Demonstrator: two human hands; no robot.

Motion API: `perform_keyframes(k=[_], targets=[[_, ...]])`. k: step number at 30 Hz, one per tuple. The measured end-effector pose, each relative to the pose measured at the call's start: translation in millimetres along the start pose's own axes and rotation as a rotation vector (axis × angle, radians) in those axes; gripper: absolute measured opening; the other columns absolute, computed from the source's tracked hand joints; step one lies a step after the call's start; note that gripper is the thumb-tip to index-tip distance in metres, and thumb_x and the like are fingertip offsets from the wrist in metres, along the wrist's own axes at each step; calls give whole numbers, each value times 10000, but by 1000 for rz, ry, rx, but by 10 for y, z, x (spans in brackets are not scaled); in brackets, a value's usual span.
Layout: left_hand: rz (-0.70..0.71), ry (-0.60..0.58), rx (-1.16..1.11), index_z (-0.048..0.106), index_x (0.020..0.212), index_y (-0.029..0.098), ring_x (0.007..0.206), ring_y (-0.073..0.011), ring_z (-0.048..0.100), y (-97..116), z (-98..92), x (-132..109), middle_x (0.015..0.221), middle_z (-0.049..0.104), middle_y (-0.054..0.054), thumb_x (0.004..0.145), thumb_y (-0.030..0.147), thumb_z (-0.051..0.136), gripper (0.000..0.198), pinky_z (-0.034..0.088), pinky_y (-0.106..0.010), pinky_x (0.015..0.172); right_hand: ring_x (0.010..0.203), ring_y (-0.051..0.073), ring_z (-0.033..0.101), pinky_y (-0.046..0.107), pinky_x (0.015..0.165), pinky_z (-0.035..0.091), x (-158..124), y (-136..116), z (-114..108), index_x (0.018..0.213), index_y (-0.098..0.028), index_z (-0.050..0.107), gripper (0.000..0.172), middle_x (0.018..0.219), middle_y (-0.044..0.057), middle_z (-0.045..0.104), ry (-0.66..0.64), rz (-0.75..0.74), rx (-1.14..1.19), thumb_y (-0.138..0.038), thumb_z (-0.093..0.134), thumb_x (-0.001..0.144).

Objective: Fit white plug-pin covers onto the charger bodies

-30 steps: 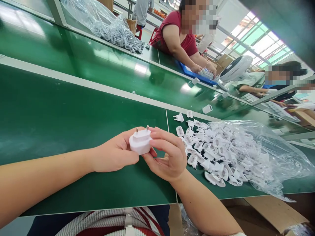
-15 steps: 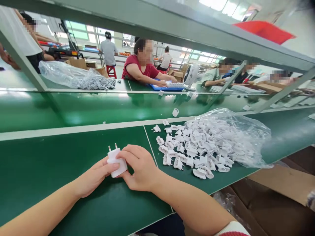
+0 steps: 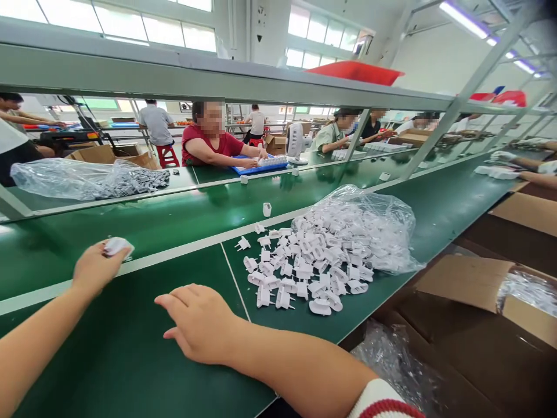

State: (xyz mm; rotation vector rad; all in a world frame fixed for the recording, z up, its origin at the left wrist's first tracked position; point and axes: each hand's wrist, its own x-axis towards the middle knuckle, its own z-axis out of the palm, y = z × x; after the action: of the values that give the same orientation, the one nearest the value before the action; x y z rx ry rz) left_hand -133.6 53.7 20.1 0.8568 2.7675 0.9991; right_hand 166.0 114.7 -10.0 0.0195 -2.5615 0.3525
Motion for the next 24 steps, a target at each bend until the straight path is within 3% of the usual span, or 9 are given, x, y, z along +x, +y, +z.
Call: perform_keyframes(k=[3, 6, 9, 11, 13, 14, 17, 20, 24], targets=[[-60, 68, 100, 525, 802, 230, 1013, -353, 599, -73, -55, 326, 713, 540, -9, 669, 462, 706, 323, 473, -369, 819, 1121, 225, 593, 337, 984, 481, -7, 21, 13, 1410, -107, 459, 442, 1270, 88, 657, -35, -21, -14, -330, 493, 1030], [-146, 65, 139, 438, 759, 242, 1029, -374, 613, -180, -8, 474, 699, 514, -9, 645, 464, 715, 373, 502, -410, 854, 1079, 217, 604, 339, 932, 499, 1, 51, 4, 1397, -106, 469, 428, 1234, 81, 672, -64, -21, -15, -312, 504, 1023], [-246, 70, 110, 487, 1032, 226, 1294, -448, 522, -256, 100, 457, 1164, 637, -94, 644, 530, 752, 560, 456, -535, 1040, 1033, 213, 617, 343, 886, 508, 11, 71, 1, 1332, -111, 527, 377, 1177, 76, 690, -68, -20, -19, -308, 522, 1011], [-294, 215, -5, 351, 1333, 215, 1511, -517, 200, -223, 170, 360, 1594, 339, -175, 602, 547, 813, 927, 240, -655, 1185, 977, 207, 632, 342, 848, 506, 10, 68, 13, 1147, -139, 627, 241, 1089, 67, 709, -97, -35, -33, -306, 520, 1009], [-191, 400, -116, 193, 1457, 190, 1538, -533, -52, -89, 248, 213, 1694, 36, -214, 597, 526, 852, 1134, 24, -697, 1210, 900, 192, 643, 325, 779, 495, 5, 44, 30, 932, -171, 657, 190, 973, 50, 717, -154, -48, -40, -298, 533, 999], [-68, 446, -144, 197, 1464, 171, 1534, -534, -60, 15, 301, 130, 1693, 16, -222, 637, 509, 844, 1104, -14, -693, 1208, 860, 183, 644, 313, 729, 482, 3, 25, 40, 867, -180, 649, 201, 923, 40, 714, -169, -49, -39, -296, 542, 991], [401, 208, -118, 390, 1371, 94, 1493, -486, 204, 434, 588, -109, 1587, 302, -234, 852, 445, 688, 694, 92, -645, 1220, 734, 165, 628, 290, 573, 393, 15, -35, 66, 788, -196, 622, 269, 784, 11, 684, -104, -5, -12, -362, 540, 982], [598, -94, -138, 597, 1235, 145, 1338, -347, 494, 925, 1043, -307, 1326, 614, -133, 891, 392, 652, 427, 319, -493, 1198, 614, 152, 582, 287, 516, 325, 60, -23, 68, 657, -214, 551, 430, 616, -5, 598, 21, 53, 14, -476, 497, 993], [696, -293, -173, 622, 1290, 158, 1368, -309, 486, 1590, 1476, -485, 1378, 610, -139, 919, 296, 676, 400, 359, -490, 1196, 712, 185, 625, 307, 632, 426, 97, 220, -41, 769, -210, 615, 275, 719, 33, 655, 274, 195, -33, -321, 494, 990]])
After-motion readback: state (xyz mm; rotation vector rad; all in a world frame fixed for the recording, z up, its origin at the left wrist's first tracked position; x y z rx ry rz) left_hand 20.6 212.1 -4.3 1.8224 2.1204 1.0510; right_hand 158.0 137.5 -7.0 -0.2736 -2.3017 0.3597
